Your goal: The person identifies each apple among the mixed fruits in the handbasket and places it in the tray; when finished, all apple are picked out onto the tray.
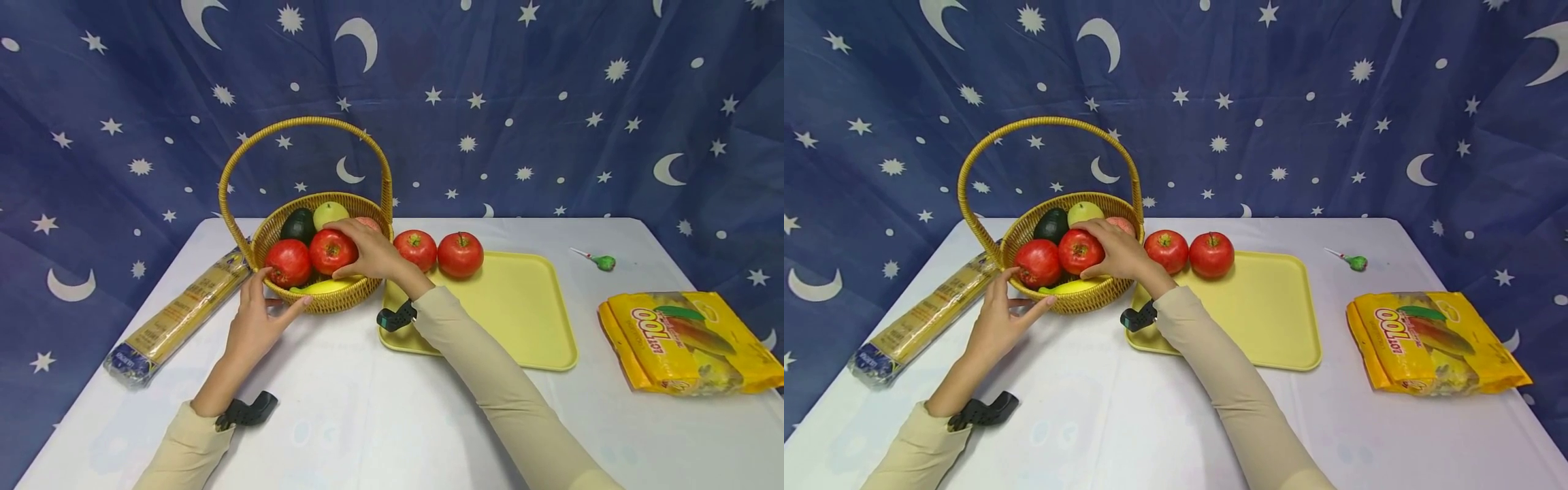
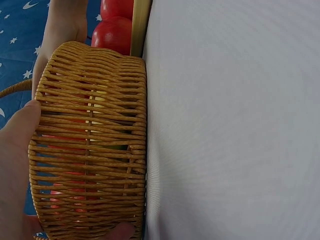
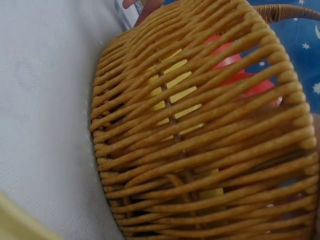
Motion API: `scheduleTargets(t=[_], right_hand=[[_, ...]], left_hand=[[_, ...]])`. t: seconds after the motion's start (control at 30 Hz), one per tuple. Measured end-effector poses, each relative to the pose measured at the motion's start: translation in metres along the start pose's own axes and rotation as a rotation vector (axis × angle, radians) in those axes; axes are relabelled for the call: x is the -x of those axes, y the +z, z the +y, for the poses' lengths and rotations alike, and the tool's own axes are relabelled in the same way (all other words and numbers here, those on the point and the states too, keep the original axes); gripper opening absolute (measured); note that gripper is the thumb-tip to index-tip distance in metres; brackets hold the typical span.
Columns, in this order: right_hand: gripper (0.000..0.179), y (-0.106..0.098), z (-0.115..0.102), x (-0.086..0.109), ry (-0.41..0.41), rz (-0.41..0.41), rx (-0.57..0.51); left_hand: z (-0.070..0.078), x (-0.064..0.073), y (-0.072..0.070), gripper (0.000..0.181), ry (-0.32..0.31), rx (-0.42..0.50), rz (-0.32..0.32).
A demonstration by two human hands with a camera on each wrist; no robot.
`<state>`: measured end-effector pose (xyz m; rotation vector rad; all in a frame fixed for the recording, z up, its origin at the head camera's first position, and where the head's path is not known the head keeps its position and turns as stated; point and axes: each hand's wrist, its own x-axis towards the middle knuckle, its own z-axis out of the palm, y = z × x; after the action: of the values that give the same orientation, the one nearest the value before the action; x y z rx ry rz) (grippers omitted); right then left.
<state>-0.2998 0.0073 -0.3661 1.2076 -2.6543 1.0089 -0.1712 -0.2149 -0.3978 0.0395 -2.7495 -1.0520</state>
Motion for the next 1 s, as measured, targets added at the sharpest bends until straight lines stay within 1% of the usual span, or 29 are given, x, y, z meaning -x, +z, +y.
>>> scheduleTargets(t=[0.2,0.33,0.6,0.8,1.0], right_hand=[[0.084,0.0022,0.0007,0.0009,-0.006,0.079,-0.058],[0.085,0.0039,0.0014,0.0018,0.012,0.102,-0.071],[0.089,0.0024,-0.0007,0.0044,0.07,0.078,-0.053],[0.091,0.0012,0.0001,0.0043,0.056,0.057,-0.024],[0.093,-0.0007,-0.0009,0.0059,0.049,0.03,-0.061]], left_hand=[[-0.0003,0.0003,-0.0003,0.096,-0.002,-0.001,0.003],[-0.0004,0.0007,0.0001,0.096,-0.008,0.003,-0.003],[0.0,0.0006,0.0003,0.097,-0.007,0.009,-0.006],[-0.0004,0.0012,-0.0001,0.096,-0.01,0.004,-0.004],[-0.0006,0.0005,0.0011,0.096,-0.001,0.005,-0.003]])
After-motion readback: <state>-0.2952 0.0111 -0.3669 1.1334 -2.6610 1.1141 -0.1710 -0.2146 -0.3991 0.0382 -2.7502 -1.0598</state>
